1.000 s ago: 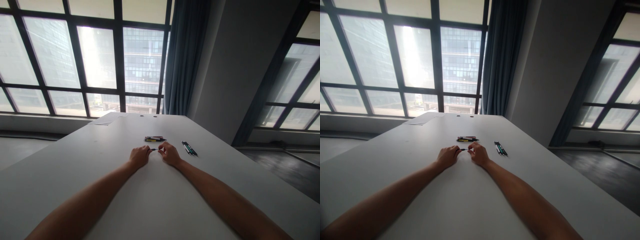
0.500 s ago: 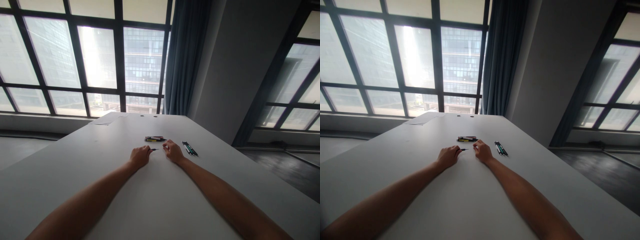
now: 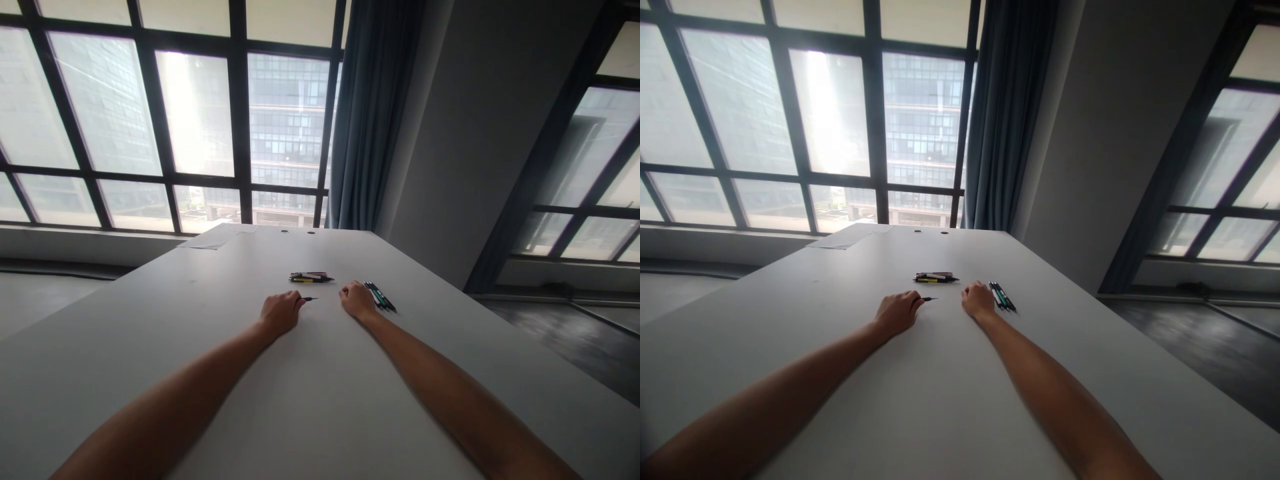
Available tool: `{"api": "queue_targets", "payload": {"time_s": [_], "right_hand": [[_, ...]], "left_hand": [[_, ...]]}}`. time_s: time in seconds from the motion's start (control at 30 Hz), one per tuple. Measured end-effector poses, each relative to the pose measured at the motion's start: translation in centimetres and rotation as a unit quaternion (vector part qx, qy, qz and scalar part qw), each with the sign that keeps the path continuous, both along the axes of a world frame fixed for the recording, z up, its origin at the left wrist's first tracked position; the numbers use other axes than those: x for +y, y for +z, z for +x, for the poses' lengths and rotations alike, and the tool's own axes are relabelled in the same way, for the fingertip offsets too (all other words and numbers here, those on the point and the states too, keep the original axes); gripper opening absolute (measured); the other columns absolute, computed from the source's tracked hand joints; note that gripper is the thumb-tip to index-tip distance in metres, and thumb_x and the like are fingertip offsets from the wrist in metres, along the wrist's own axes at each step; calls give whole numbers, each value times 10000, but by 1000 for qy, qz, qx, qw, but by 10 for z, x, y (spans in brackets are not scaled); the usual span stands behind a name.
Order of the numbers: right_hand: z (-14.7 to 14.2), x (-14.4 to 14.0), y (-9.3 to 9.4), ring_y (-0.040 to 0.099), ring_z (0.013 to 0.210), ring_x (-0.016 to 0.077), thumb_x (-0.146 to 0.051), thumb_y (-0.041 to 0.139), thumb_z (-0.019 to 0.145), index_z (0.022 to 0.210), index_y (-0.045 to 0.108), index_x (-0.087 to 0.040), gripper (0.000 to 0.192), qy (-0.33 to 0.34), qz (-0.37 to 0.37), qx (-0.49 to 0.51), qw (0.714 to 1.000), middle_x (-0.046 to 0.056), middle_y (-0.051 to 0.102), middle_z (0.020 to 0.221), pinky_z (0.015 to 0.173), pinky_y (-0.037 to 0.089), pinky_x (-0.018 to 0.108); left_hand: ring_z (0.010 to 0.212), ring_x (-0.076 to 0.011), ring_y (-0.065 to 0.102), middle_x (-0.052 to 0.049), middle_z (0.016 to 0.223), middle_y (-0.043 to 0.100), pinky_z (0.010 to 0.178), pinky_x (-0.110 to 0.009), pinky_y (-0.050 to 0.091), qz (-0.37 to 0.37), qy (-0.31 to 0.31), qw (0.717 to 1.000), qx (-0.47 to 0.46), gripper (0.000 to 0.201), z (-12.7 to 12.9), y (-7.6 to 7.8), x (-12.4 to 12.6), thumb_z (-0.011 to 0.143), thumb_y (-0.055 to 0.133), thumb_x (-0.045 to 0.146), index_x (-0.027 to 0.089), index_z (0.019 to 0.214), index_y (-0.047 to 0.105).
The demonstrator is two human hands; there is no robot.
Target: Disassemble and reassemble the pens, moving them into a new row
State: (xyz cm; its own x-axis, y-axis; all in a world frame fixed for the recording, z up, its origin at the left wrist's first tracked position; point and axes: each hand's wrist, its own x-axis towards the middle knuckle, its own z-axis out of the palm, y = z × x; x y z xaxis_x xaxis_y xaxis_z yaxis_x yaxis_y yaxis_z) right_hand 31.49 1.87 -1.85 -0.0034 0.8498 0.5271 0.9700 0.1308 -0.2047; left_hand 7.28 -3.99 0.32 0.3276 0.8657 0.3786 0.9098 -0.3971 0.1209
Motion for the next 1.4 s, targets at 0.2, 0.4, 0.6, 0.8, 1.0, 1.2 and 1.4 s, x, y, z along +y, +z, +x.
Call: {"api": "queue_targets", "payload": {"time_s": [0.2, 0.4, 0.6, 0.8, 1.0, 1.2, 1.4], "right_hand": [[-1, -2, 2, 607, 845, 223, -253, 575, 844, 793, 727, -156, 187, 4, -18, -2, 1000, 134, 648, 930, 754, 423, 304], [-5, -7, 8, 587, 872, 222, -258, 561, 861, 899, 698, -148, 180, 12, -4, 6, 1000, 121, 638, 968, 782, 408, 312], [-31, -27, 11, 571, 909, 185, -230, 544, 890, 1043, 622, -164, 183, 238, 79, -1, 968, 70, 630, 987, 831, 398, 305], [-45, -40, 13, 567, 878, 186, -231, 534, 920, 950, 652, -183, 131, 319, 76, -19, 944, 64, 645, 922, 820, 406, 314], [-44, -41, 14, 556, 833, 185, -232, 532, 924, 893, 663, -180, 145, 321, 82, -29, 943, 60, 647, 870, 789, 397, 302], [-50, -46, 14, 548, 791, 177, -310, 464, 962, 871, 655, -179, 249, 331, 108, -32, 937, 64, 629, 830, 774, 375, 298], [-52, -47, 13, 544, 791, 175, -269, 473, 950, 879, 646, -184, 205, 318, 107, -33, 942, 59, 628, 849, 746, 370, 286]], "left_hand": [[831, -198, 649, -55, 984, 682, 693, -285, 436, 12, -3, 1000, 3, 367, -1, -3, 2, 967, 301, 457, 227, 993, 586], [837, -199, 651, -51, 988, 683, 691, -285, 436, 15, -4, 1000, 0, 362, -1, -4, 3, 967, 303, 456, 229, 992, 584], [837, -202, 649, -51, 981, 683, 686, -292, 433, 20, -9, 1000, -1, 365, -1, -3, 3, 968, 295, 450, 227, 993, 583], [885, -197, 635, -58, 984, 675, 765, -307, 438, 26, -34, 999, -8, 327, 0, -2, 2, 969, 313, 412, 228, 1009, 580], [945, -204, 626, -55, 1008, 678, 839, -333, 442, 37, -76, 996, -21, 262, -1, -3, 4, 951, 377, 367, 230, 1033, 585], [947, -186, 626, -55, 1061, 670, 824, -293, 462, 16, -156, 986, -54, 319, -2, -4, 5, 942, 400, 434, 245, 1144, 559], [856, -184, 642, -43, 987, 683, 746, -279, 452, 24, -112, 993, -21, 383, -4, -1, 2, 955, 324, 503, 256, 1044, 604]]}}
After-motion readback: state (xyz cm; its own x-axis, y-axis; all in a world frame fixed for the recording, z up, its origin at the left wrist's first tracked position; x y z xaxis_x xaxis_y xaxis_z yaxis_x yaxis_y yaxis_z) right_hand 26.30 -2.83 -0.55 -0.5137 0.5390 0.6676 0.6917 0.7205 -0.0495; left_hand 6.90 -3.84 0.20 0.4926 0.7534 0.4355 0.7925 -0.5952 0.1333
